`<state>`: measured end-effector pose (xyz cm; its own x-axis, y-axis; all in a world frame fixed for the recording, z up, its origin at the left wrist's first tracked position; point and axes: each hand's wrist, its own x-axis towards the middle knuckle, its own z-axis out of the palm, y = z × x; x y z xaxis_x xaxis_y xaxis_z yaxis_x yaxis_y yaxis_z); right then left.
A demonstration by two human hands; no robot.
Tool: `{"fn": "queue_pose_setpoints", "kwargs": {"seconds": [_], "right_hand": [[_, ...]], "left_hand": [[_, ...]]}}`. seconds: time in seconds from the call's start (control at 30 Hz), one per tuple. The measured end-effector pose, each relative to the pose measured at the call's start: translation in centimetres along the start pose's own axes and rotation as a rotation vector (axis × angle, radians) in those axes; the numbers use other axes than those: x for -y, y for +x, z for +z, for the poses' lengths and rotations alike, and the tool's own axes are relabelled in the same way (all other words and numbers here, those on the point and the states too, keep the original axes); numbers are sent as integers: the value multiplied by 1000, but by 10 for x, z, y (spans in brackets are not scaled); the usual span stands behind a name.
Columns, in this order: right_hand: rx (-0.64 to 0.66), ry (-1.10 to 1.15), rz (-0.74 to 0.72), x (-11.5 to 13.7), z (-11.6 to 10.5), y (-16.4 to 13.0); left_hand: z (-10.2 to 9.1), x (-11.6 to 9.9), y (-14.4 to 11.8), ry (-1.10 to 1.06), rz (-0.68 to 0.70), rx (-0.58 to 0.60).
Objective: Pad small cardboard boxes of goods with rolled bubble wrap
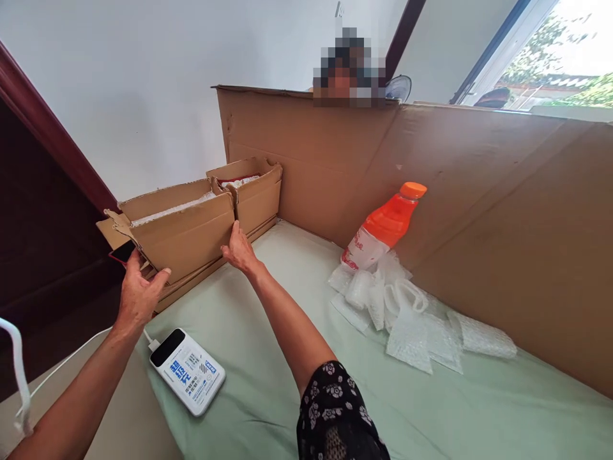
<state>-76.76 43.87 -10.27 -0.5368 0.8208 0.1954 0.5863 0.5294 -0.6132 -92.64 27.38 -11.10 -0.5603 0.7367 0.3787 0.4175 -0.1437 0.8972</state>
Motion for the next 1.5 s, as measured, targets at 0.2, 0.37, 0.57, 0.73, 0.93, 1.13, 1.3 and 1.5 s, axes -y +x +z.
{"fn": "queue_pose_setpoints", "kwargs": {"seconds": [0.2,0.37,0.57,0.73,0.93,1.13,1.3,1.5], "right_hand": [[42,-66,4,-25,5,-22],[7,-99,62,-56,20,-62],[-41,-98,97,-72,28,-78],[-69,-68,75,-76,26,-77],[-102,-28,44,-81,27,-78],[-123,-27,37,-83,27,-77],[-110,-23,44,-80,27,-76],[-75,-26,77,-73,27,-78]], "left_hand": [[0,-7,-13,82,-14,-37],[21,-46,-30,416,472,-201],[106,-95,41,563,584,25],[160,-113,120,723,569,77],[174,-97,117,799,678,186],[179,-83,99,713,781,157],[172,-87,120,774,666,110],[156,-108,106,673,672,127]]}}
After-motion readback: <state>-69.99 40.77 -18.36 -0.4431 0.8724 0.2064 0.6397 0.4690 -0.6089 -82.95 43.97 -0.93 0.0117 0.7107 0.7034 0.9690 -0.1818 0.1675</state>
